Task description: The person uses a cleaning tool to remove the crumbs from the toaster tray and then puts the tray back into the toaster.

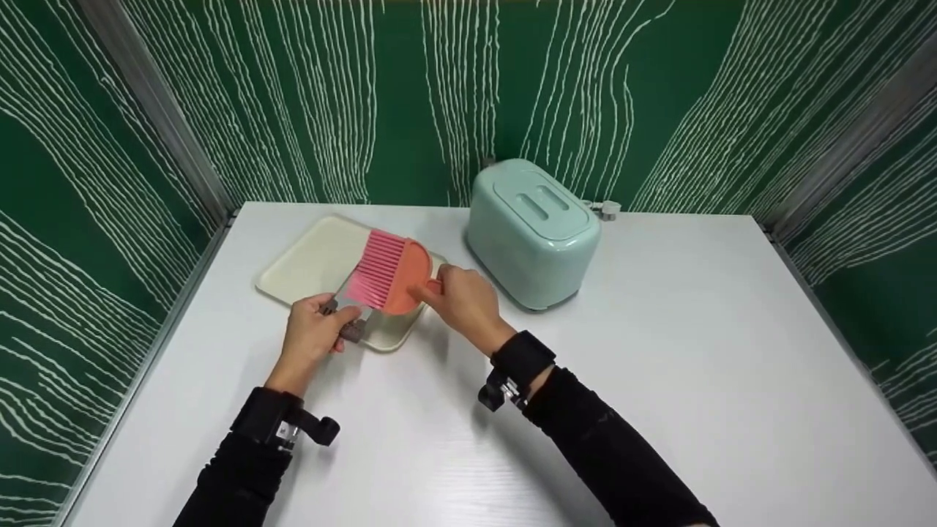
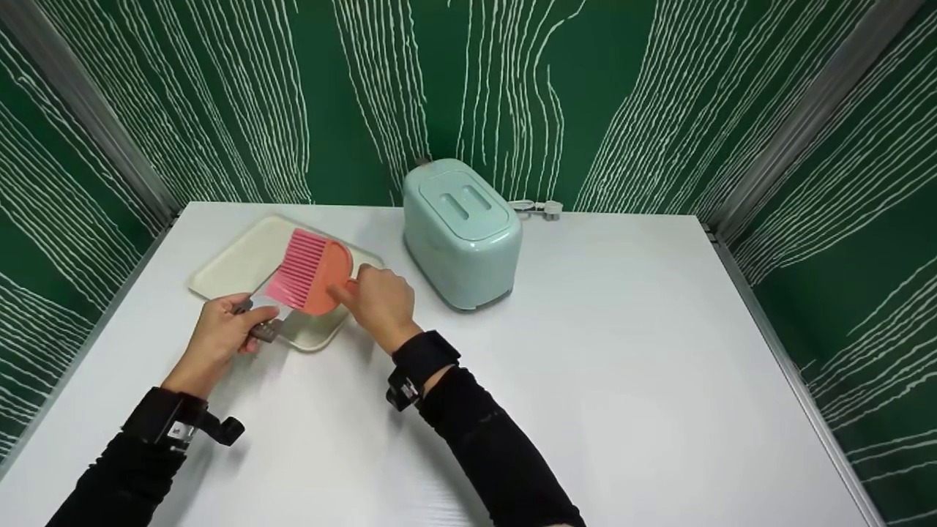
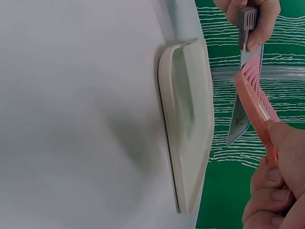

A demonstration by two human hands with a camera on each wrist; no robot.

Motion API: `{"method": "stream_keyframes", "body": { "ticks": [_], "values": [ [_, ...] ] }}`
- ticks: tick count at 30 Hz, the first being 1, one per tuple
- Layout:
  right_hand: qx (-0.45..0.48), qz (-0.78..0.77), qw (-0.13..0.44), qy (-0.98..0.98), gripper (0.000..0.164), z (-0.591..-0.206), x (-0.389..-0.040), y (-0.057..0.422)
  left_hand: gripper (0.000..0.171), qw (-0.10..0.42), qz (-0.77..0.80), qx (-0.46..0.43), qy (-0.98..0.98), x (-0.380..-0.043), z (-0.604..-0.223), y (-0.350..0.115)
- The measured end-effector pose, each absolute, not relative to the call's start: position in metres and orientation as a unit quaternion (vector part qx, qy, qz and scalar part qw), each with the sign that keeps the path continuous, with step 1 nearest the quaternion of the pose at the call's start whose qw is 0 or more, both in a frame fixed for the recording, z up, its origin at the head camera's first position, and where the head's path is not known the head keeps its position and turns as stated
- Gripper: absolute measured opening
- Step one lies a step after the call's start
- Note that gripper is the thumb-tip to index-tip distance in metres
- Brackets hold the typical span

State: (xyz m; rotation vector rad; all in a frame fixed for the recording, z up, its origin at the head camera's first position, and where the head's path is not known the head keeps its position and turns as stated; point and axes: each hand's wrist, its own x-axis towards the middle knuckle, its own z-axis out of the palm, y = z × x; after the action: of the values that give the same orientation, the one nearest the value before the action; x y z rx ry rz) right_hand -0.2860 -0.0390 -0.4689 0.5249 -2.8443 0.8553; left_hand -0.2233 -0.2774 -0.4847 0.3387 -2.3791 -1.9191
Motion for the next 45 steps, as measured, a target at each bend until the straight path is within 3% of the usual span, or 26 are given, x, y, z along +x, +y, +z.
{"method": "stream_keyframes", "body": {
  "ticks": [7,20,24,30,37,45],
  "values": [
    [0.169,0.267,0.071,-0.946,0.050,-0.472,-0.289,-0.038,0.024,0.042,-0.634,0.116,-0.763,-0.226,-0.484,-0.281],
    [0.138,0.246,0.079,-0.956,0.049,-0.475,-0.294,-0.037,0.046,0.079,-0.618,0.117,-0.773,-0.227,-0.482,-0.282],
    [0.126,0.247,0.077,-0.958,0.050,-0.477,-0.296,-0.035,0.044,0.090,-0.600,0.122,-0.785,-0.227,-0.481,-0.283],
    [0.102,0.259,0.063,-0.958,0.050,-0.480,-0.299,-0.030,0.026,0.067,-0.594,0.133,-0.790,-0.226,-0.478,-0.285],
    [0.083,0.249,0.061,-0.963,0.051,-0.480,-0.303,-0.024,0.046,0.048,-0.619,0.113,-0.775,-0.226,-0.480,-0.286],
    [0.068,0.250,0.047,-0.965,0.051,-0.479,-0.307,-0.019,0.029,0.020,-0.650,0.092,-0.754,-0.224,-0.478,-0.284]
  ]
}}
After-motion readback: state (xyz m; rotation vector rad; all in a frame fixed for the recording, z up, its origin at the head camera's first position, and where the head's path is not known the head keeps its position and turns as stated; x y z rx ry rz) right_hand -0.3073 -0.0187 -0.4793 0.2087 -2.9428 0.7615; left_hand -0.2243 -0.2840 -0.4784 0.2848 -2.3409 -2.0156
